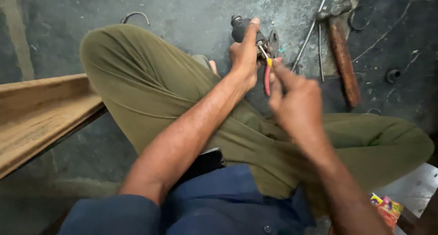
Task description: The person sits on the floor and uses a screwdriver and pliers to adjust and tighten components of a small mechanical part. They repeatedly reposition the part and apply force with the tools, occasionally using a hammer to tap the assembly.
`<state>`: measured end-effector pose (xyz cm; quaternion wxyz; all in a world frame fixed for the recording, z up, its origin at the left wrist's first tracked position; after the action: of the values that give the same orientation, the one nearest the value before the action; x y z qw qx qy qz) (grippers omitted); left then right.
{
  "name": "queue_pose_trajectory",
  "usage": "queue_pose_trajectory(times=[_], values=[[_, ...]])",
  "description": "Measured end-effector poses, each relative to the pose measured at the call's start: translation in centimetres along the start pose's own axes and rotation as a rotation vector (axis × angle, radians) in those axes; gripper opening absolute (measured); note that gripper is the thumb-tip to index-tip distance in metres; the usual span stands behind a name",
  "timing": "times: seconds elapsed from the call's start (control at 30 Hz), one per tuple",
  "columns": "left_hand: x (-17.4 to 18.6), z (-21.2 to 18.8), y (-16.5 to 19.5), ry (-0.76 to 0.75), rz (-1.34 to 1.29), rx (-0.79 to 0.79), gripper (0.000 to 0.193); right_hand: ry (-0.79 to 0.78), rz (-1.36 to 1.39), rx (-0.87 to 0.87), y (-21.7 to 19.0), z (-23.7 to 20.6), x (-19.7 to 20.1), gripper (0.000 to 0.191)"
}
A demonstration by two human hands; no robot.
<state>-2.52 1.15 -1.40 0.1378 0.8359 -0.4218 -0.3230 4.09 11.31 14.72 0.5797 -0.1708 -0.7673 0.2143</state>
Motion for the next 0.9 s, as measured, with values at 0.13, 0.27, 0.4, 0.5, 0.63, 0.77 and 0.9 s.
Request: queue_pose_trajectory(times=[0.13,0.27,0.4,0.5,0.63,0.77,0.9], values=[[0.0,0.1,-0.1,-0.017,-0.018,-0.013,0.048,0.053,-0.329,-0.039,-1.5,-1.5,-2.8,0.053],[0.2,0.1,-0.3,-0.038,-0.079,0.014,0.051,0.029,-0.35,-0.097,-3.0,-1.9,-3.9,0.072],[0.6,0.0,-0.6,0.058,-0.04,0.012,0.056,-0.006,-0.373,-0.123,-4.1,-1.9,-3.0,0.063],[0.6,-0.1,-0.9,0.102,-0.089,-0.006,0.053,-0.069,-0.339,-0.144,-4.2,-1.3,-1.8,0.055],[0.9,0.0,-0.8,0.187,-0.002,-0.034,0.054,-0.118,-0.373,-0.173,-4.2,-0.7,-1.7,0.052],[1.0,-0.3,-0.3,0.181,0.134,-0.047,0.06,-0.037,-0.367,-0.15,-4.3,-1.0,-3.2,0.067],[1.4,-0.9,-0.6,0.252,0.227,-0.003,0.065,0.018,-0.354,-0.136,-2.9,-0.1,-4.5,0.061]])
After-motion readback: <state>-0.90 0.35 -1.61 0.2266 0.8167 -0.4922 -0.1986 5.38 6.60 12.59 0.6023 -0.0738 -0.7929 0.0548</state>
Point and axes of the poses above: each hand's wrist, its own z-axis towards the middle knuckle, its own x-axis out of the back of the hand, y = z × x, the point moved 4 cm from there along z, towards the middle knuckle, and after that the axes turned 7 degrees about -y, right-handed, at the moved point
